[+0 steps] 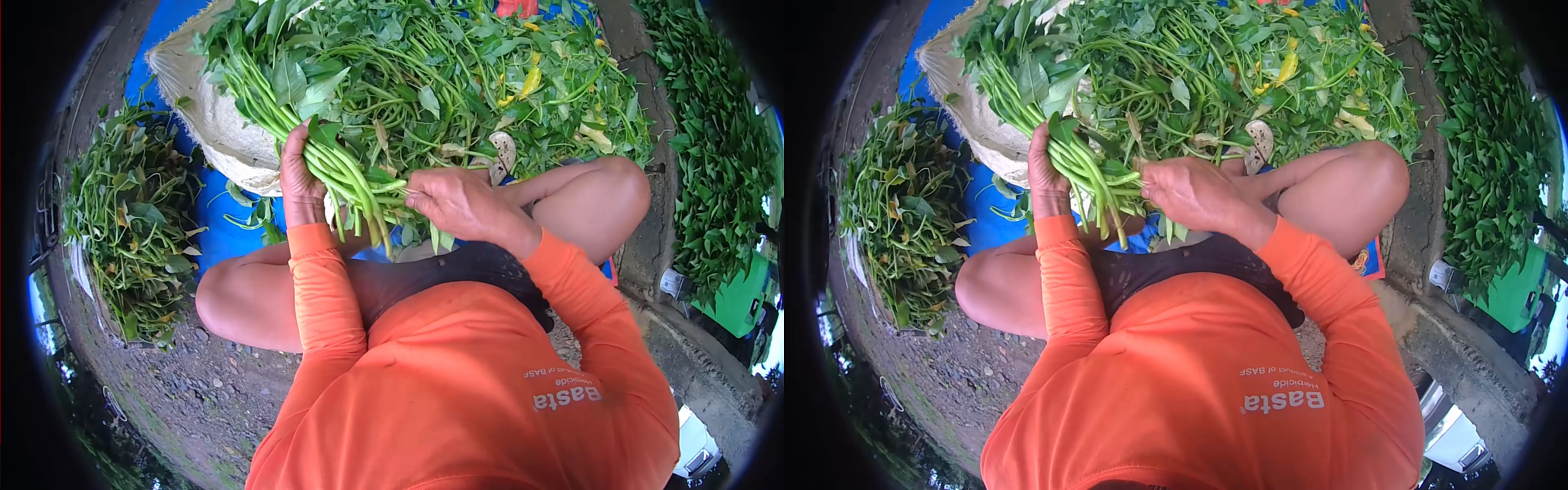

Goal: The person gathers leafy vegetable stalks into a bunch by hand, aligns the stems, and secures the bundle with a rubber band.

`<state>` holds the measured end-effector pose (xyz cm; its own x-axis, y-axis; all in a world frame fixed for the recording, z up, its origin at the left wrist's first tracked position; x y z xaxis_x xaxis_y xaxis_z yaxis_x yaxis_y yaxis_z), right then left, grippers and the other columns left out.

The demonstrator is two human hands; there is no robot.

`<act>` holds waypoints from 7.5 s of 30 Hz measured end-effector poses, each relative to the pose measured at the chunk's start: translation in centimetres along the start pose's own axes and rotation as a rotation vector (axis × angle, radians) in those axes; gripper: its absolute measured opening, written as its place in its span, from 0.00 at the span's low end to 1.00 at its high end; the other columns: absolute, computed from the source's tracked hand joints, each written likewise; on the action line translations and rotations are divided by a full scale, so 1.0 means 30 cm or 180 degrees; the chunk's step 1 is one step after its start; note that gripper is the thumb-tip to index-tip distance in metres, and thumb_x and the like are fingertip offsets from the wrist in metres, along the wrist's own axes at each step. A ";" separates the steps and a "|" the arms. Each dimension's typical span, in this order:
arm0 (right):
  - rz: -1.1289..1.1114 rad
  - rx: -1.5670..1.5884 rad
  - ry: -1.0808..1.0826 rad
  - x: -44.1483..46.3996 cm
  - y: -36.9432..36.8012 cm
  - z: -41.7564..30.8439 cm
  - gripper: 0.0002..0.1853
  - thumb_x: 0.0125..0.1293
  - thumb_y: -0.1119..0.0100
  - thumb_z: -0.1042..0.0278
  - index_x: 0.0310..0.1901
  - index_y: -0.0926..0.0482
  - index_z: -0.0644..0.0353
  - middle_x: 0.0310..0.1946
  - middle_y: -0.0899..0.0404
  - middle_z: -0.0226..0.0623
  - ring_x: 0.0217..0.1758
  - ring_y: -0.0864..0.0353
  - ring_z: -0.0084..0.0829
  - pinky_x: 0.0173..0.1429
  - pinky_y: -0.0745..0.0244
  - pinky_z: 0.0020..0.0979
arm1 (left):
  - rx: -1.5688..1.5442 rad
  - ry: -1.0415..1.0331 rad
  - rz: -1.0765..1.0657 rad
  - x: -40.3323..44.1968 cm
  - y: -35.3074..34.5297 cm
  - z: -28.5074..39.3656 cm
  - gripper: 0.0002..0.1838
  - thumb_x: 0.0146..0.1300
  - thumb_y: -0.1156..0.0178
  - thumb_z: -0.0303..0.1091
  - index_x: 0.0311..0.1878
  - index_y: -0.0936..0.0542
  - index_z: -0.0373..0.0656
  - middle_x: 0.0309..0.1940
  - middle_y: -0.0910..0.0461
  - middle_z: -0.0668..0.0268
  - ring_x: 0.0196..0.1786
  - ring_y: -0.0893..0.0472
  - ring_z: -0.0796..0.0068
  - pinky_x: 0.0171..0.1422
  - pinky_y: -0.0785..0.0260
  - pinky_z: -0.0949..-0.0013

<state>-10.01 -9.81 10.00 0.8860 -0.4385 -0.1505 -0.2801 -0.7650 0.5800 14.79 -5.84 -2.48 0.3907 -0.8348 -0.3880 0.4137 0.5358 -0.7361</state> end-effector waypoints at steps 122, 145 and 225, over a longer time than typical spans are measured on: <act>0.2022 0.1330 0.0623 0.209 0.782 -0.004 0.14 0.80 0.30 0.69 0.62 0.14 0.63 0.50 0.11 0.32 0.43 0.16 0.21 0.48 0.18 0.28 | 0.0461 0.0108 0.0809 0.013 -0.094 -0.064 0.13 0.65 0.23 0.28 0.47 0.12 0.29 0.35 0.09 0.58 0.30 0.10 0.68 0.37 0.14 0.64; 0.1319 0.1348 -0.1447 0.165 0.024 0.423 0.11 0.82 0.36 0.67 0.56 0.13 0.65 0.32 0.20 0.22 0.33 0.28 0.15 0.38 0.31 0.24 | -0.0157 0.1175 0.0355 0.060 0.060 -0.536 0.12 0.69 0.24 0.33 0.48 0.14 0.38 0.35 0.12 0.63 0.33 0.10 0.66 0.39 0.09 0.55; 0.1361 0.1129 -0.2050 0.172 -0.239 0.544 0.15 0.78 0.32 0.58 0.49 0.09 0.64 0.39 0.09 0.38 0.41 0.13 0.27 0.53 0.19 0.33 | 0.0590 0.0802 0.0638 0.038 0.119 -0.500 0.14 0.69 0.25 0.35 0.51 0.13 0.36 0.40 0.10 0.61 0.37 0.10 0.68 0.45 0.13 0.62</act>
<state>-9.47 -14.30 -7.99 0.3245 -0.8242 -0.4640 -0.7375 -0.5277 0.4215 4.37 -6.80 -13.87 0.2739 -0.7036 -0.6557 0.5005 0.6865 -0.5275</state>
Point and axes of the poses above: each hand's wrist, its own x-axis towards the middle knuckle, its own y-axis out of the back of the hand, z = x × y, the point moved 10 cm from there along x, towards the middle knuckle
